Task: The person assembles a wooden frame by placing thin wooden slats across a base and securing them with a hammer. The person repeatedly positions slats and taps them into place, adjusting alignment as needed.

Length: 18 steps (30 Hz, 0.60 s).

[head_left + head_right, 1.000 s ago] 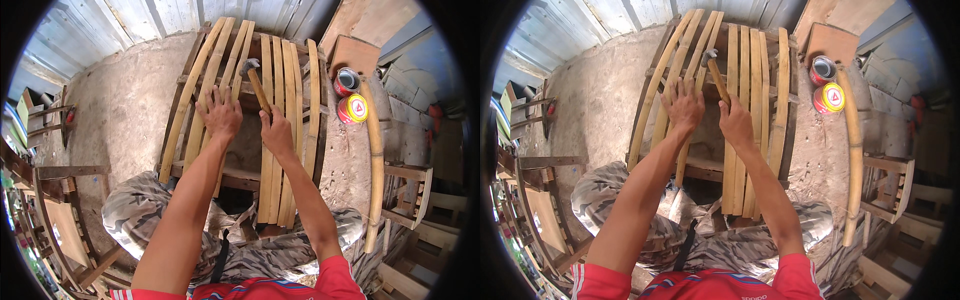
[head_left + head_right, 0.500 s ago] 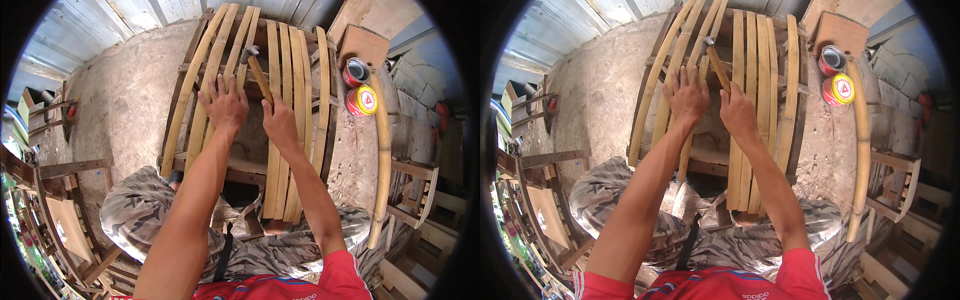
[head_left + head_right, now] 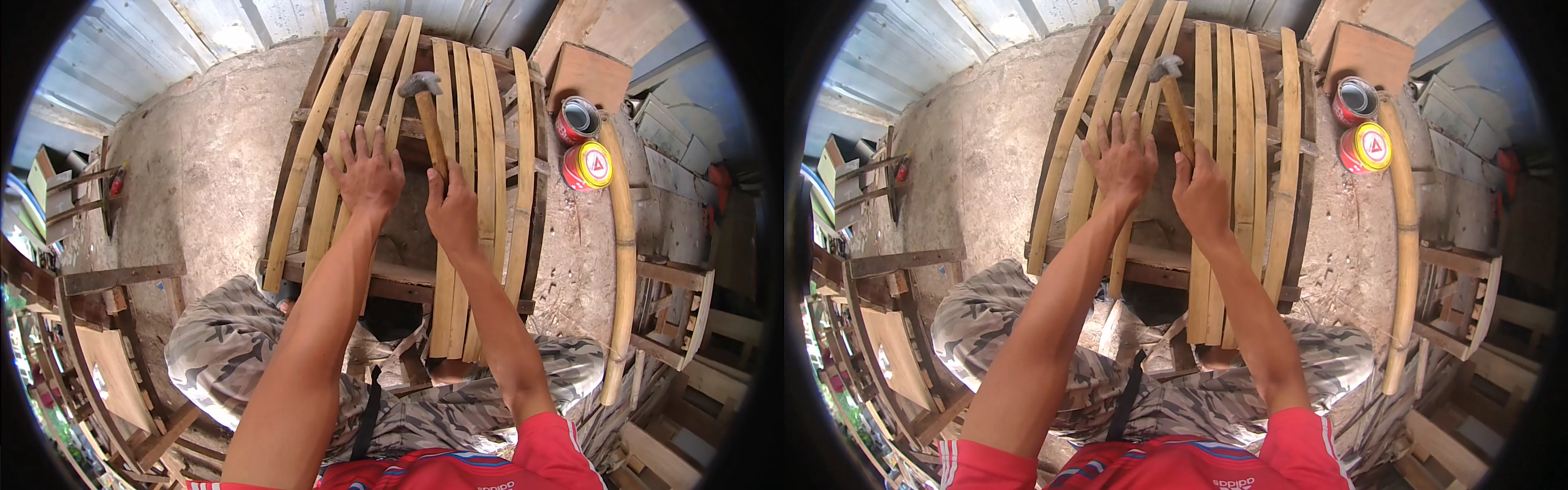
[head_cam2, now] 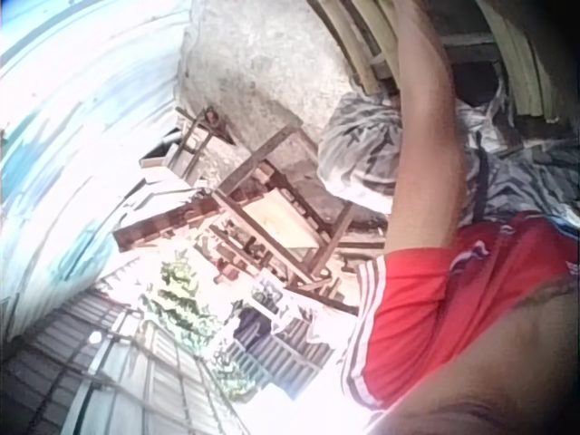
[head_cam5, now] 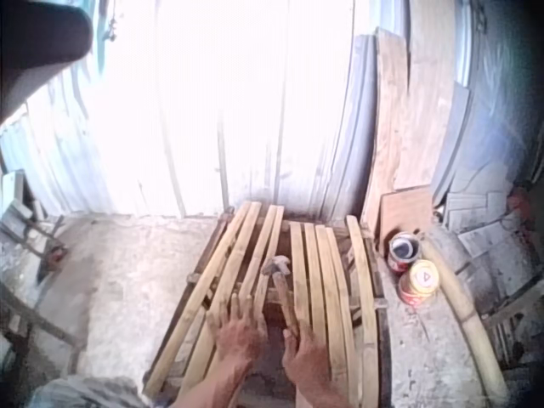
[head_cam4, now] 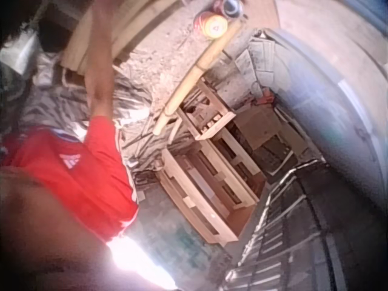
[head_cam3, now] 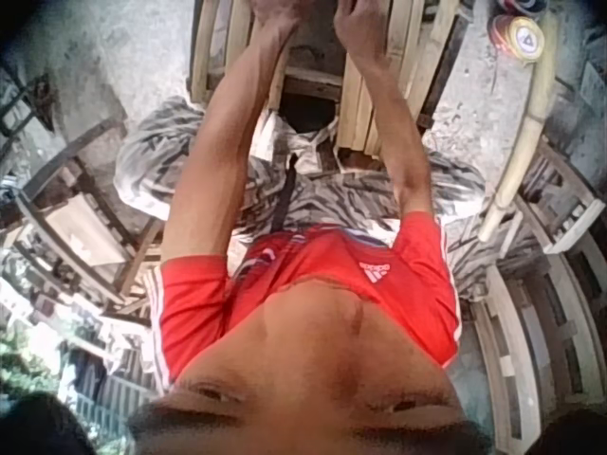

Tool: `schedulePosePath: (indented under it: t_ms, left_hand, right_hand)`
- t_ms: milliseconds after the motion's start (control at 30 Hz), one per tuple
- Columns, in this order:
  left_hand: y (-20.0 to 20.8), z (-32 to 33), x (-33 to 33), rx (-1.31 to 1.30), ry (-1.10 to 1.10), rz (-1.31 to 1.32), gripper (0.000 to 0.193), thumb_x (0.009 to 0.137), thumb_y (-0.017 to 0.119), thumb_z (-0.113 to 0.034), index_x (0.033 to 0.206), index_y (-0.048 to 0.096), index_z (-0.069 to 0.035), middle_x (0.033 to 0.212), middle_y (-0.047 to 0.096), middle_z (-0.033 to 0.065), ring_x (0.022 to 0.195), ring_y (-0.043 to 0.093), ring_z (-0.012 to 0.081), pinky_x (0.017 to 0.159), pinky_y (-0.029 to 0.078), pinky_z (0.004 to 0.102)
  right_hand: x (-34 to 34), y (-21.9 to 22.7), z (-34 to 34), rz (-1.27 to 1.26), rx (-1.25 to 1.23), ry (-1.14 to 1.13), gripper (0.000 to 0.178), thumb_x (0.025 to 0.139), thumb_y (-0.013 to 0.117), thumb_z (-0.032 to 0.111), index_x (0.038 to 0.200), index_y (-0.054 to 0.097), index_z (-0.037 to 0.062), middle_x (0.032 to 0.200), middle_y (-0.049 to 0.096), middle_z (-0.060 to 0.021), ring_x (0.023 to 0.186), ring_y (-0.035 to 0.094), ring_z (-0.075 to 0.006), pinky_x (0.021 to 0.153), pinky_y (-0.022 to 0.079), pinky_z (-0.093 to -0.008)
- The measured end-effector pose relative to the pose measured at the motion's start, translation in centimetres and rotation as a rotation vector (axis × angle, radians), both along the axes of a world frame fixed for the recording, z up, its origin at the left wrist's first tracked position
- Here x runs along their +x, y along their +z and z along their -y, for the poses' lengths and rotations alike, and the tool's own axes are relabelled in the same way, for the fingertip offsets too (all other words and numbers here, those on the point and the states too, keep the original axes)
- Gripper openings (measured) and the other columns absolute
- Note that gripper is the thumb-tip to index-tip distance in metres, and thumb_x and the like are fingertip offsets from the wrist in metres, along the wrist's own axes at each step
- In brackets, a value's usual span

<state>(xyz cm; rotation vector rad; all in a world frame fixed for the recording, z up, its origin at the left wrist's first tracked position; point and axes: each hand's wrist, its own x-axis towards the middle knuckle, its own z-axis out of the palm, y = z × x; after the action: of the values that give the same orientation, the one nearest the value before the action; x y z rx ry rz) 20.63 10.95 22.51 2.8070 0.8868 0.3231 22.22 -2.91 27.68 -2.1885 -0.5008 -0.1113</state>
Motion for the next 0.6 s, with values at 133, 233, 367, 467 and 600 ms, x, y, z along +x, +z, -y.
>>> schedulePosePath:
  t_ms: [133, 233, 367, 467, 600]
  left_hand:
    - [0.0, 0.0, -0.1, -0.006, 0.0, 0.004, 0.056, 0.1, 0.047, -0.045, 0.153, 0.046, -0.025, 0.162, 0.04, 0.0064, 0.154, 0.025, 0.0314, 0.122, 0.009, 0.0639]
    - [0.0, 0.0, 0.1, 0.006, 0.002, 0.003, 0.056, 0.101, 0.047, -0.045, 0.153, 0.046, -0.026, 0.161, 0.04, 0.0064, 0.154, 0.025, 0.0315, 0.122, 0.009, 0.064]
    - [-0.2, 0.1, 0.0, 0.029, 0.001, 0.01, 0.055, 0.1, 0.047, -0.045, 0.152, 0.047, -0.027, 0.161, 0.04, 0.0069, 0.154, 0.025, 0.032, 0.122, 0.008, 0.0642]
    - [-0.2, 0.0, 0.1, 0.027, 0.006, 0.013, 0.054, 0.1, 0.048, -0.044, 0.152, 0.048, -0.027, 0.161, 0.04, 0.0073, 0.154, 0.025, 0.0323, 0.122, 0.008, 0.0647]
    - [-0.2, 0.1, -0.1, 0.011, -0.005, 0.024, 0.054, 0.1, 0.048, -0.044, 0.151, 0.049, -0.026, 0.161, 0.04, 0.0072, 0.154, 0.025, 0.0323, 0.121, 0.009, 0.0652]
  right_hand:
    - [-0.2, -1.2, 0.1, -0.065, -0.055, -0.026, 0.037, 0.104, 0.057, 0.027, 0.123, 0.06, -0.005, 0.094, 0.068, -0.0287, 0.086, 0.068, -0.0466, 0.072, 0.053, -0.0489]
    - [-0.3, -0.9, 0.0, -0.013, 0.023, -0.044, 0.036, 0.104, 0.058, 0.025, 0.124, 0.06, -0.0049, 0.096, 0.068, -0.0298, 0.09, 0.067, -0.0485, 0.075, 0.054, -0.049]
    - [-0.4, -1.3, -0.2, 0.036, -0.061, 0.011, 0.035, 0.103, 0.059, 0.024, 0.123, 0.06, -0.0046, 0.097, 0.068, -0.0293, 0.091, 0.066, -0.0489, 0.074, 0.054, -0.0496]
    - [0.2, -0.2, -1.2, 0.008, -0.042, -0.01, 0.035, 0.103, 0.059, 0.024, 0.123, 0.06, -0.0041, 0.095, 0.069, -0.0285, 0.09, 0.067, -0.0479, 0.073, 0.053, -0.0498]
    - [-0.9, 0.0, -1.1, 0.047, 0.027, -0.039, 0.034, 0.103, 0.059, 0.024, 0.123, 0.06, -0.004, 0.092, 0.069, -0.0271, 0.085, 0.068, -0.0467, 0.073, 0.053, -0.0489]
